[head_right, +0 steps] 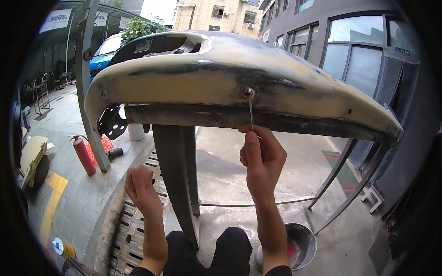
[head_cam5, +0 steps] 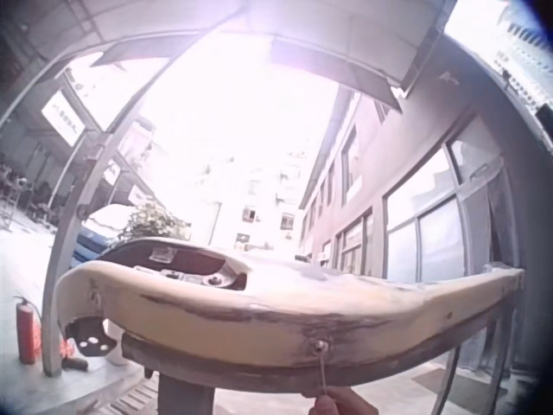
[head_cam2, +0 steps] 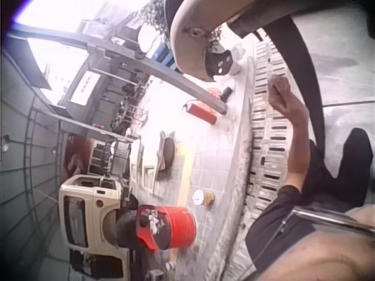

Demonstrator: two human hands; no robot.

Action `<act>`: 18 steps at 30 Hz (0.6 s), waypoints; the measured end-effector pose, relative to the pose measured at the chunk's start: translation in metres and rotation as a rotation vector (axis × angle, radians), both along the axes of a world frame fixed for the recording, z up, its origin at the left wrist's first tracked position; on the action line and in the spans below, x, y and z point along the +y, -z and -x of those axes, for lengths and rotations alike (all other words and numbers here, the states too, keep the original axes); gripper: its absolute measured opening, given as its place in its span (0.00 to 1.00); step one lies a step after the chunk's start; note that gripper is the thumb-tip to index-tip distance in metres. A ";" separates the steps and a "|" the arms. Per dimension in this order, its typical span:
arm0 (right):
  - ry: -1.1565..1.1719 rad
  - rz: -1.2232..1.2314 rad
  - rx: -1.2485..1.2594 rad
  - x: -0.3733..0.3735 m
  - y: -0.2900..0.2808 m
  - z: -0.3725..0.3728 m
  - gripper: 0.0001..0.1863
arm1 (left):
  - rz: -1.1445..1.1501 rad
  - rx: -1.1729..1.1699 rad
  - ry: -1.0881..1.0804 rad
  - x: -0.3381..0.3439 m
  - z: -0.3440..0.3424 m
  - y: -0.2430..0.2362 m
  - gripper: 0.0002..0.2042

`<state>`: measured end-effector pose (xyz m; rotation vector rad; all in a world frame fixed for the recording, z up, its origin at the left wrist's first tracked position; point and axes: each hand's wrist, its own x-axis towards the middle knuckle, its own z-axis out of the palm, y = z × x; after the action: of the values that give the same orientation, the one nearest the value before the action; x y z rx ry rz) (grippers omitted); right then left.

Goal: The person uses a small metal tool to scrape and smooth the surface of a car bumper mounted on a stand. They work along the edges and around fastener holes, then rotate the bumper to access different areas.

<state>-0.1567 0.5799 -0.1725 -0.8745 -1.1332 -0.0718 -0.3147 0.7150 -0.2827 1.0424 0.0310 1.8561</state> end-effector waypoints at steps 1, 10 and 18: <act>0.000 0.000 0.010 -0.003 0.000 -0.002 0.12 | -0.010 0.051 -0.005 -0.013 -0.004 0.004 0.20; -0.385 0.118 0.200 -0.013 -0.007 -0.003 0.15 | -0.179 0.231 0.662 -0.027 -0.099 -0.043 0.18; -0.545 0.165 0.138 -0.011 -0.010 -0.006 0.14 | -0.156 -0.100 0.975 -0.020 -0.139 -0.098 0.28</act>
<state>-0.1509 0.5690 -0.1626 -0.6774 -1.2235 0.5289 -0.1752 0.6953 -0.1843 0.8347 -0.5886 1.0154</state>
